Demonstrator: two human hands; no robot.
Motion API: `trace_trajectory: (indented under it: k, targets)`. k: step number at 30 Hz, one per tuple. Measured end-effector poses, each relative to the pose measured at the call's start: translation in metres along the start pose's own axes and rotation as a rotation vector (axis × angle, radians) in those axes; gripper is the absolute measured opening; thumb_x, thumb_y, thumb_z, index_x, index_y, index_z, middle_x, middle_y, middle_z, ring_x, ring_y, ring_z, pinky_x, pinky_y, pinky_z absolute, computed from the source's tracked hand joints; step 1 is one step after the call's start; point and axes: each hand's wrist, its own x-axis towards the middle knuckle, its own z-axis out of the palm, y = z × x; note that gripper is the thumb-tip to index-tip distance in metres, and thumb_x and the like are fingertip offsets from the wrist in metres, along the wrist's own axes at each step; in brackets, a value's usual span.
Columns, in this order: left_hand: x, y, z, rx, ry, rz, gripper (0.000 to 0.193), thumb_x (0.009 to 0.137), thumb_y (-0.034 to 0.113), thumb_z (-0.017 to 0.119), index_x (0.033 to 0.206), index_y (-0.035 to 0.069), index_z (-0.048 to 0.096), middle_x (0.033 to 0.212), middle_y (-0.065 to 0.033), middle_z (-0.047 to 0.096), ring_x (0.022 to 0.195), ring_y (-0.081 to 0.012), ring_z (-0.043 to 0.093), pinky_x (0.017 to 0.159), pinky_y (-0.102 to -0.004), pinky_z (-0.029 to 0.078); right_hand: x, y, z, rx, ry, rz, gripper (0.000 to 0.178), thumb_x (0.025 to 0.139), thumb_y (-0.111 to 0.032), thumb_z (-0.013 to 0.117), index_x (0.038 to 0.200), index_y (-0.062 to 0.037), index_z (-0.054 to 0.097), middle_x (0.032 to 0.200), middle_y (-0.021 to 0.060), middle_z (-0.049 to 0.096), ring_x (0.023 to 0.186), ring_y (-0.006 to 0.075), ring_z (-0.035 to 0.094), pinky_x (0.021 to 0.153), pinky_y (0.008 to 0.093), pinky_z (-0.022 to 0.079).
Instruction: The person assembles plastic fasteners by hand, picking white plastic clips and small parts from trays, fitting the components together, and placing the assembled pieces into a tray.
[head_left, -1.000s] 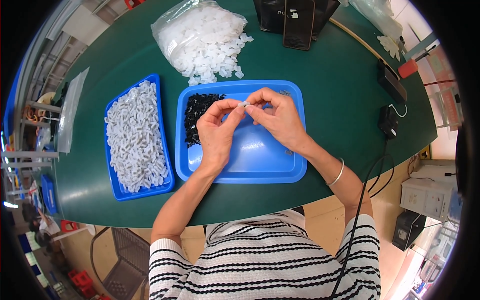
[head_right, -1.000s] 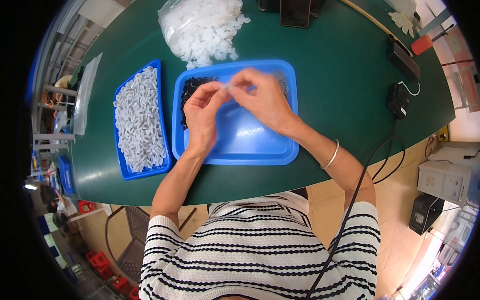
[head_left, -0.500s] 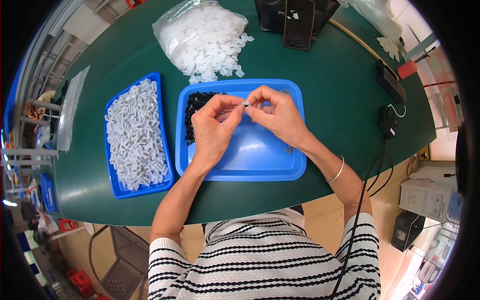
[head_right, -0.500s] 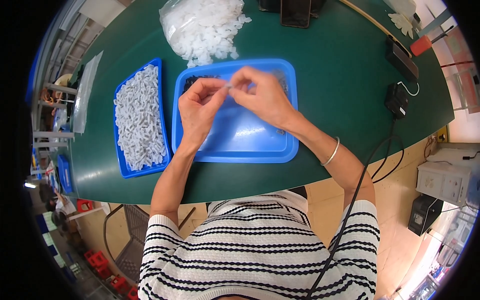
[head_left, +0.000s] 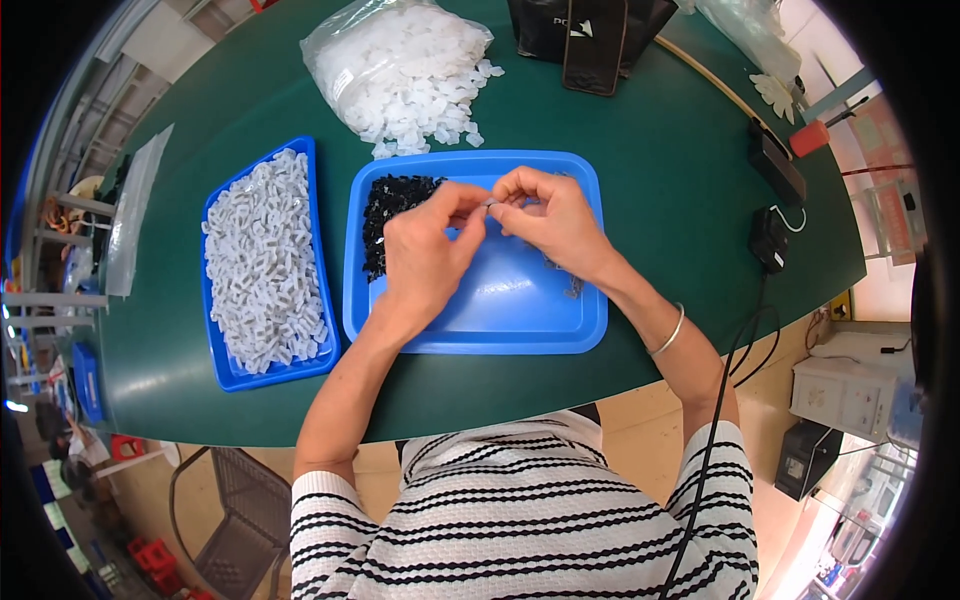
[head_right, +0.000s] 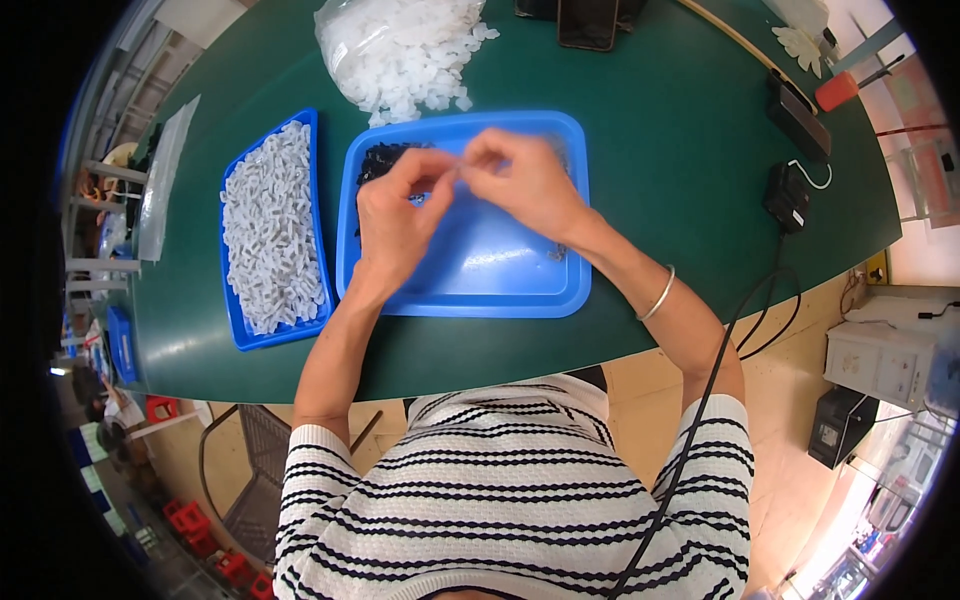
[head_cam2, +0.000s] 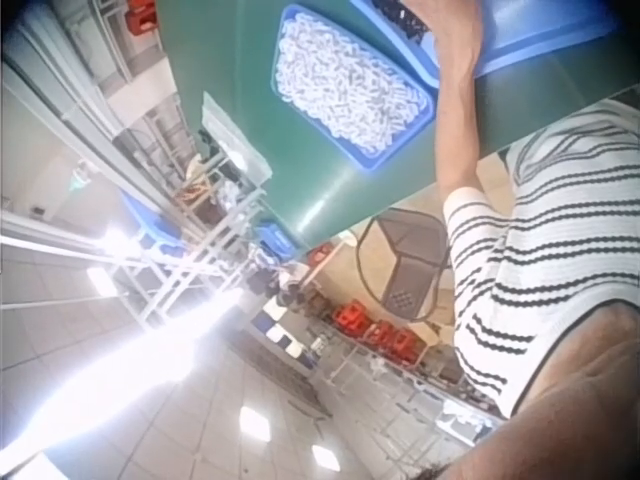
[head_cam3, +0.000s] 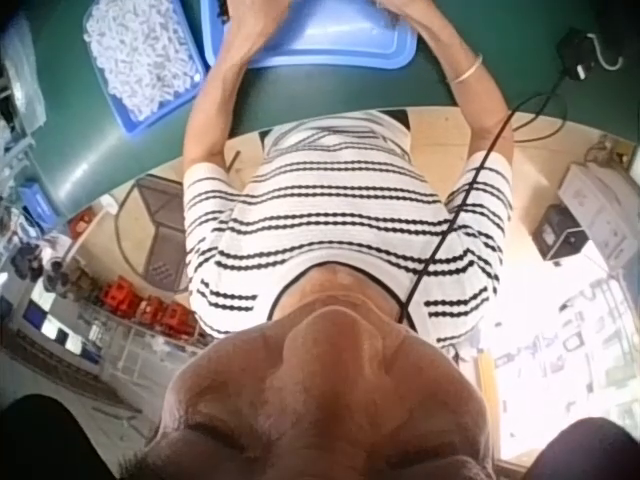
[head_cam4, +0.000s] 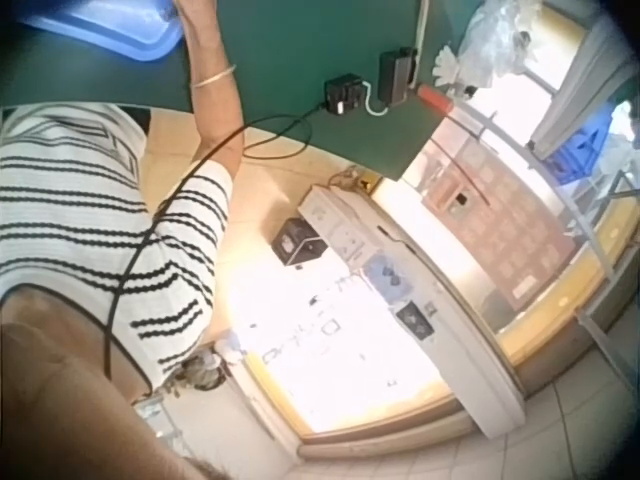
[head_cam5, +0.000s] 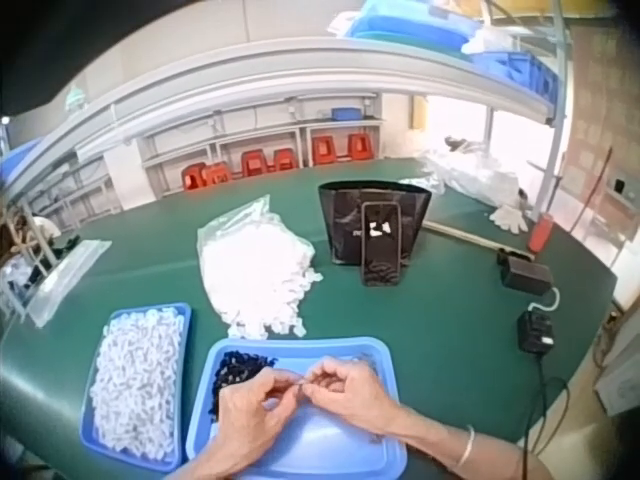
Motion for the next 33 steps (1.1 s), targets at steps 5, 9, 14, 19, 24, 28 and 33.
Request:
trace_trajectory:
  k: [5, 9, 14, 19, 24, 28, 33]
  targets:
    - [0.001, -0.003, -0.007, -0.274, -0.031, -0.213, 0.012, 0.085, 0.002, 0.066, 0.096, -0.002, 0.066, 0.083, -0.0069, 0.071, 0.077, -0.0127, 0.069, 0.073, -0.0259, 0.056, 0.001, -0.009, 0.000, -0.006, -0.035, 0.055, 0.011, 0.087, -0.004, 0.065, 0.095, 0.0026, 0.063, 0.091, 0.0028, 0.061, 0.079, 0.0074, 0.057, 0.067, 0.0223, 0.052]
    - [-0.001, -0.003, -0.009, -0.279, -0.025, -0.198, 0.011, 0.085, 0.002, 0.066, 0.096, -0.002, 0.066, 0.084, -0.0074, 0.071, 0.078, -0.0133, 0.070, 0.073, -0.0259, 0.056, 0.000, -0.013, 0.003, -0.024, -0.040, 0.076, 0.010, 0.087, -0.004, 0.065, 0.094, 0.0024, 0.063, 0.090, 0.0027, 0.061, 0.078, 0.0074, 0.057, 0.066, 0.0224, 0.053]
    - [-0.003, -0.001, -0.004, -0.223, 0.002, -0.120, 0.013, 0.083, 0.001, 0.067, 0.096, -0.001, 0.065, 0.085, -0.0094, 0.072, 0.078, -0.0165, 0.072, 0.070, -0.0274, 0.057, -0.002, -0.009, 0.005, -0.058, 0.000, 0.046, 0.009, 0.086, -0.003, 0.065, 0.093, 0.0019, 0.063, 0.087, 0.0016, 0.060, 0.076, 0.0071, 0.057, 0.063, 0.0208, 0.050]
    - [-0.006, -0.007, 0.002, -0.010, 0.059, 0.042, 0.014, 0.082, 0.002, 0.067, 0.095, 0.002, 0.064, 0.079, -0.0094, 0.070, 0.074, -0.0187, 0.072, 0.065, -0.0293, 0.056, -0.001, -0.007, 0.003, -0.245, -0.013, -0.008, 0.011, 0.086, -0.004, 0.065, 0.095, 0.0017, 0.064, 0.085, 0.0005, 0.059, 0.076, 0.0059, 0.056, 0.064, 0.0199, 0.048]
    - [-0.010, -0.011, -0.016, -0.077, 0.040, -0.089, 0.011, 0.082, 0.001, 0.067, 0.092, 0.003, 0.064, 0.078, -0.0067, 0.069, 0.069, -0.0130, 0.068, 0.065, -0.0252, 0.053, -0.005, -0.035, -0.048, -0.385, -0.103, -0.054, 0.014, 0.087, -0.010, 0.065, 0.095, 0.0019, 0.067, 0.085, 0.0028, 0.062, 0.076, 0.0124, 0.057, 0.071, 0.0266, 0.048]
    - [-0.017, -0.022, -0.029, -0.225, 0.000, -0.218, 0.010, 0.084, 0.001, 0.066, 0.094, 0.000, 0.065, 0.081, -0.0038, 0.069, 0.073, -0.0097, 0.065, 0.070, -0.0235, 0.053, -0.037, -0.039, -0.056, -0.749, -0.188, -0.138, 0.009, 0.083, -0.008, 0.068, 0.088, -0.0006, 0.068, 0.083, 0.0068, 0.061, 0.077, 0.0203, 0.057, 0.070, 0.0312, 0.049]
    - [-0.019, -0.017, -0.022, -0.452, -0.080, -0.323, 0.016, 0.085, 0.001, 0.065, 0.101, -0.001, 0.065, 0.089, -0.0048, 0.069, 0.082, -0.0096, 0.065, 0.076, -0.0239, 0.053, -0.064, -0.033, -0.037, -1.044, -0.218, -0.211, 0.009, 0.074, -0.002, 0.069, 0.081, -0.0025, 0.064, 0.084, 0.0098, 0.054, 0.084, 0.0280, 0.055, 0.071, 0.0383, 0.049]
